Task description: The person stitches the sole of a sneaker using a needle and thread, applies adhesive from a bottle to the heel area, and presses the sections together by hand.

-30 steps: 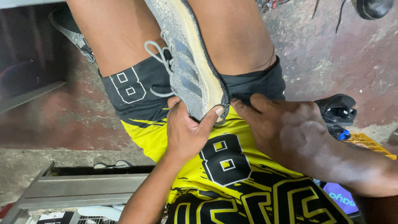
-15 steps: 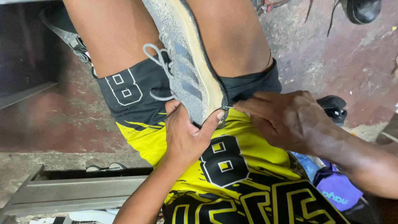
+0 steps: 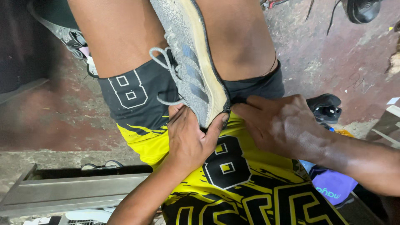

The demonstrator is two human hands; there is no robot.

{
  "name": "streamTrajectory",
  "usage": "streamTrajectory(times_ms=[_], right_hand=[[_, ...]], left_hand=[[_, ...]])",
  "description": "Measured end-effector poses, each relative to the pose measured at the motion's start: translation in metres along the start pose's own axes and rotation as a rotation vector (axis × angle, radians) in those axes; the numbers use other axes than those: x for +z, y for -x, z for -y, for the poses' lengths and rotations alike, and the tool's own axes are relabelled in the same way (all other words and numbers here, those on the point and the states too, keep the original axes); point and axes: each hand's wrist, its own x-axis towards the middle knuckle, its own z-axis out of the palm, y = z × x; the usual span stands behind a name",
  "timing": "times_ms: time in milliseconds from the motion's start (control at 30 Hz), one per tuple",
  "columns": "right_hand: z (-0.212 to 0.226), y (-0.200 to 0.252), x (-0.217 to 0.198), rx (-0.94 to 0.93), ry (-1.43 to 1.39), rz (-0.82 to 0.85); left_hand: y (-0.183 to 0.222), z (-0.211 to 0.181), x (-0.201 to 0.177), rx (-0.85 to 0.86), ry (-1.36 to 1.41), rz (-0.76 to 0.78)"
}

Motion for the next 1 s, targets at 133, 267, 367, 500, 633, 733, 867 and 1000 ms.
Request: streamTrajectory(times_ms=[133, 267, 367, 500, 633, 733, 867, 1000], right_hand=[[-0.002, -0.004, 0.001, -0.025, 0.000, 0.019], [-0.001, -0.006, 0.010, -0.029, 0.119, 0.035], [-0.003, -0.014, 0.020, -0.066, 0.134, 0.002], [-0.002, -0.011, 0.015, -0.044, -0.055, -0.125], [-0.005, -0.010, 0.006, -0.002, -0.142, -0.104], [-0.007, -0.008, 0.007, 0.020, -0.143, -0.116], [-0.008, -0.005, 0.008, 0.015, -0.142, -0.124], [-0.009, -0.006, 0.009, 0.037, -0.138, -0.101]], left_hand=[[-0.004, 0.000, -0.003, 0.024, -0.017, 0.002], [-0.005, -0.003, -0.004, 0.042, -0.007, 0.012], [-0.006, -0.004, -0.005, 0.053, -0.004, 0.007], [0.000, 0.001, -0.004, -0.025, 0.040, -0.027], [0.021, 0.018, -0.023, -0.240, 0.258, -0.150], [0.037, 0.027, -0.061, -0.772, 0.569, -0.384], [0.030, 0.018, -0.096, -0.340, -0.352, -0.366], [0.016, -0.006, -0.082, -0.094, -0.318, -0.207]])
